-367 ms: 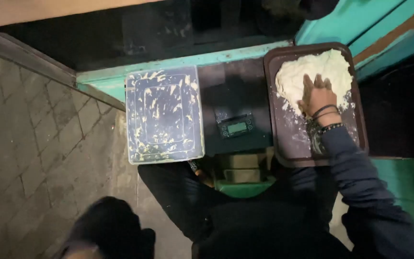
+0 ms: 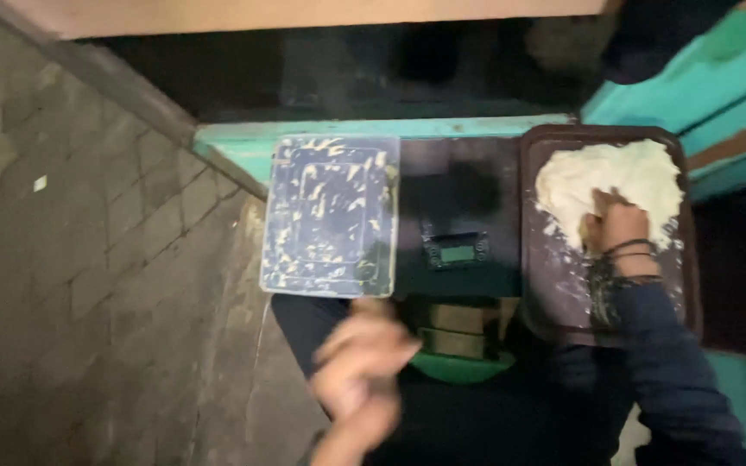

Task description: Portioning dough from a large mass, weighing it on a digital scale, and rolling it into small balls.

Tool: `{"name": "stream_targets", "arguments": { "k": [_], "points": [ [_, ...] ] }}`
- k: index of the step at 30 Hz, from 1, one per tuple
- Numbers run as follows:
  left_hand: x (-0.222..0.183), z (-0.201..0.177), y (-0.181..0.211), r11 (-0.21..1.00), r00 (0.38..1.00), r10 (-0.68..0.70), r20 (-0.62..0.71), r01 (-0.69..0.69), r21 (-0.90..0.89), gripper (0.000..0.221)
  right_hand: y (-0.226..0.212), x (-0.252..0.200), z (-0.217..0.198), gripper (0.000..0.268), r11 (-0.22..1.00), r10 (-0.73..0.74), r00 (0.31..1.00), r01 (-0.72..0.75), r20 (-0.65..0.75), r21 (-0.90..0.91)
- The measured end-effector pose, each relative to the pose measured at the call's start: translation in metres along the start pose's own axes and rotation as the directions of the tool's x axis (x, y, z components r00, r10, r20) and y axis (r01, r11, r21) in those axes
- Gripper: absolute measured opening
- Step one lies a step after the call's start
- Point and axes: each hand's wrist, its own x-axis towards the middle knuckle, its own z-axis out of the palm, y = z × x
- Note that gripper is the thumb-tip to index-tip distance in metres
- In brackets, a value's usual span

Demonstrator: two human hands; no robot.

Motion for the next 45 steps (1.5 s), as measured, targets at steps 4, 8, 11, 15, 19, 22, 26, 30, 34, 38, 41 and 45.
{"name": "stream_targets", "arguments": {
  "k": [4, 8, 11, 15, 19, 22, 26, 30, 34, 38, 41, 45],
  "points": [
    [-0.028, 0.085, -0.032, 0.669, 0.928, 0.082, 0.363, 0.219, -0.711, 0.033, -0.054, -0.008, -0.122, 0.071, 0.968, 0.243, 0.928, -0.212, 0.284, -0.135],
    [-0.063, 0.14, -0.086, 0.8, 0.792, 0.041, 0.609, 0.339, -0.495, 0.035, -0.023, -0.015, -0.052, 0.091, 0.982, 0.177, 0.964, -0.161, 0.196, -0.096],
    [-0.074, 0.17, -0.11, 0.892, 0.693, 0.045, 0.72, 0.296, -0.341, 0.039, 0.004, -0.02, 0.012, 0.073, 0.972, 0.104, 0.989, -0.079, 0.105, -0.22],
    [-0.072, 0.19, -0.118, 0.849, 0.687, -0.069, 0.724, 0.421, -0.319, 0.037, -0.015, -0.022, -0.045, 0.033, 0.938, 0.338, 0.923, -0.315, 0.183, -0.146],
    [-0.068, 0.186, -0.11, 0.794, 0.666, -0.151, 0.73, 0.522, -0.311, 0.038, -0.033, -0.016, -0.098, 0.062, 0.94, 0.337, 0.932, -0.341, 0.136, 0.005],
    [-0.08, 0.199, -0.12, 0.811, 0.691, -0.226, 0.686, 0.524, -0.26, 0.039, -0.089, 0.001, -0.172, 0.108, 0.848, 0.386, 0.804, -0.502, 0.453, 0.17],
    [-0.062, 0.192, -0.103, 0.844, 0.799, -0.268, 0.539, 0.464, -0.268, 0.034, -0.066, -0.007, -0.09, 0.088, 0.915, 0.381, 0.866, -0.404, 0.323, 0.004],
    [-0.027, 0.192, -0.099, 0.928, 0.953, -0.164, 0.255, 0.237, -0.287, 0.036, -0.028, -0.017, -0.054, 0.07, 0.917, 0.356, 0.896, -0.39, 0.265, 0.085],
    [0.015, 0.239, -0.131, 0.964, 0.994, -0.077, -0.084, 0.053, -0.26, 0.054, -0.032, -0.03, -0.091, 0.088, 0.887, 0.385, 0.913, -0.407, 0.137, 0.216],
    [0.037, 0.34, -0.198, 0.999, 0.98, -0.002, -0.199, -0.007, -0.043, 0.055, -0.029, -0.036, -0.076, 0.096, 0.866, 0.375, 0.903, -0.422, 0.21, 0.268],
    [0.046, 0.375, -0.21, 0.998, 0.965, 0.051, -0.257, -0.061, -0.031, 0.047, -0.035, -0.038, -0.08, 0.091, 0.862, 0.39, 0.9, -0.432, 0.197, 0.265],
    [0.04, 0.374, -0.198, 1.0, 0.973, 0.026, -0.231, -0.025, 0.005, 0.056, -0.037, -0.043, -0.074, 0.087, 0.865, 0.37, 0.916, -0.4, 0.154, 0.302]
  ]
}}
